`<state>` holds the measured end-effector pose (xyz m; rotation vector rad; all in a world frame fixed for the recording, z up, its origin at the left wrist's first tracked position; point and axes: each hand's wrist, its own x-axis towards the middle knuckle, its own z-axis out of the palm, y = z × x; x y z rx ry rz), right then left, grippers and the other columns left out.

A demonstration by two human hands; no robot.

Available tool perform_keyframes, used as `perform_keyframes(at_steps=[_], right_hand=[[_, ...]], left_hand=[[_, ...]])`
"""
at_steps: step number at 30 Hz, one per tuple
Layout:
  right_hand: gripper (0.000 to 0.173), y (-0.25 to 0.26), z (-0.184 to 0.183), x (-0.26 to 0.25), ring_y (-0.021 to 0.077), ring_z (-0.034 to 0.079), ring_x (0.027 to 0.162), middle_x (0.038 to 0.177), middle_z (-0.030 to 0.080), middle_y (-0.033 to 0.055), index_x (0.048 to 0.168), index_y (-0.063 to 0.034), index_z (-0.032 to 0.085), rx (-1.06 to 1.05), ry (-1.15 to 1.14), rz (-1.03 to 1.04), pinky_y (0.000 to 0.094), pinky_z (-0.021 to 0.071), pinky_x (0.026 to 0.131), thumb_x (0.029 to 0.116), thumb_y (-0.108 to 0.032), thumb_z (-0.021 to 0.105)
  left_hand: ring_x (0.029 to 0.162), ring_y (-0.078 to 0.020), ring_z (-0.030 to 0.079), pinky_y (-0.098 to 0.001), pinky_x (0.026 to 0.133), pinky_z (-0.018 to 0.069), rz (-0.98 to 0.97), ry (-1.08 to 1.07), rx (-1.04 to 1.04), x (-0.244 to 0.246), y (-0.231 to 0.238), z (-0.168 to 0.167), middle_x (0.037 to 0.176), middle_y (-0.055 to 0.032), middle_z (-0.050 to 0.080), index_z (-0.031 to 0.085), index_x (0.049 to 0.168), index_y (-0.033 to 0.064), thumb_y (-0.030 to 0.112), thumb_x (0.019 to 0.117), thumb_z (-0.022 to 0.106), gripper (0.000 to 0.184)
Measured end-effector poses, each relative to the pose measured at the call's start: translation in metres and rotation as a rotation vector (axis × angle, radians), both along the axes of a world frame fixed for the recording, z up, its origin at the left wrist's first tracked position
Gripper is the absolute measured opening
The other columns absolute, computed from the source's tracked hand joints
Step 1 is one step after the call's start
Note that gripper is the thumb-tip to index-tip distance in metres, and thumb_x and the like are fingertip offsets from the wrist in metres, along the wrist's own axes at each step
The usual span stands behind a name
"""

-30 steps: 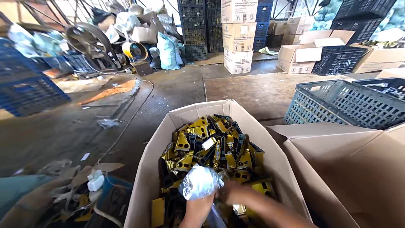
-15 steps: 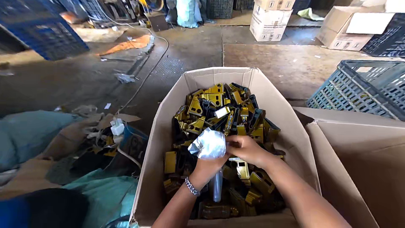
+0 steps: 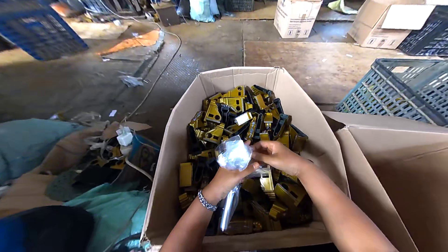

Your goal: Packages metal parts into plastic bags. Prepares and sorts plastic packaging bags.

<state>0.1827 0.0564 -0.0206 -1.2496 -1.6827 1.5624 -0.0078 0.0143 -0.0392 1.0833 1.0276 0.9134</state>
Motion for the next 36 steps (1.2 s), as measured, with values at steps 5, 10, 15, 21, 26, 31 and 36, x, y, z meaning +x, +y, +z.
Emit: perform_keyframes(at_steps=[5,10,15,21,26,31,36], right_hand=[[0.023,-0.001,0.003,-0.010,0.0044,0.056,0.056,0.070,0.055,-0.0014,0.093,0.0002,0.061,-0.108,0.003,-0.069,0.0205,0.0525,0.057,0.1066,-0.018,0.055],[0.021,-0.005,0.004,-0.013,0.0072,0.063,0.058,0.073,0.065,0.0036,0.088,0.0014,0.061,-0.089,-0.021,-0.108,0.0226,0.0563,0.058,0.0875,-0.007,0.080],[0.039,-0.012,0.016,-0.019,0.0039,0.048,0.061,0.068,0.053,-0.0018,0.075,-0.0026,0.059,0.159,-0.269,0.148,0.0231,0.0419,0.059,0.0755,-0.027,0.090],[0.022,0.034,-0.006,0.004,0.0167,0.070,0.080,0.095,0.068,0.0105,0.109,0.0023,0.060,-0.037,-0.061,-0.200,0.0325,0.0608,0.076,0.0937,-0.006,0.073],[0.068,0.051,-0.063,-0.006,0.0546,0.022,0.149,0.162,0.029,0.0269,0.151,-0.0115,0.050,0.156,-0.993,0.441,0.0808,0.0154,0.111,0.0878,0.008,0.064],[0.068,0.058,-0.080,-0.007,0.0527,0.035,0.142,0.153,0.044,0.0264,0.144,-0.0082,0.057,0.420,-0.994,0.604,0.0731,0.0206,0.116,0.0815,0.017,0.065],[0.058,0.057,-0.090,0.004,0.0547,0.022,0.149,0.161,0.031,0.0287,0.143,-0.0036,0.056,0.387,-1.117,0.628,0.0746,0.0141,0.117,0.0880,0.015,0.060]], left_hand=[[0.081,-0.0057,0.068,-0.0235,0.075,0.0583,0.230,0.264,0.244,-0.019,0.018,-0.011,0.098,-0.0021,0.071,0.060,0.128,-0.0012,0.009,0.0927,0.072,0.038],[0.081,-0.0090,0.067,-0.0291,0.076,0.0584,0.411,0.287,0.344,-0.049,0.025,-0.016,0.099,-0.0053,0.068,0.055,0.132,-0.0016,0.012,0.0932,0.072,0.044],[0.081,-0.0055,0.068,-0.0242,0.078,0.0594,0.061,-0.034,0.158,-0.010,-0.001,0.002,0.089,0.0023,0.071,0.061,0.114,0.0016,0.000,0.0742,0.081,0.044],[0.093,-0.0016,0.067,-0.0235,0.084,0.0584,0.509,0.309,0.687,-0.042,0.028,-0.030,0.101,-0.0017,0.070,0.060,0.118,-0.0056,0.006,0.0746,0.077,0.048],[0.096,-0.0044,0.069,-0.0244,0.087,0.0585,0.647,0.261,0.597,-0.046,0.034,-0.034,0.104,-0.0031,0.071,0.061,0.119,-0.0047,0.008,0.0837,0.076,0.041],[0.097,-0.0046,0.070,-0.0217,0.091,0.0570,0.631,0.264,0.635,-0.037,0.034,-0.039,0.103,-0.0110,0.073,0.060,0.114,-0.0145,0.008,0.0838,0.077,0.041],[0.094,-0.0021,0.068,-0.0186,0.087,0.0561,0.626,0.226,0.533,-0.031,0.032,-0.036,0.102,-0.0095,0.071,0.060,0.116,-0.0141,0.005,0.0862,0.074,0.038]])
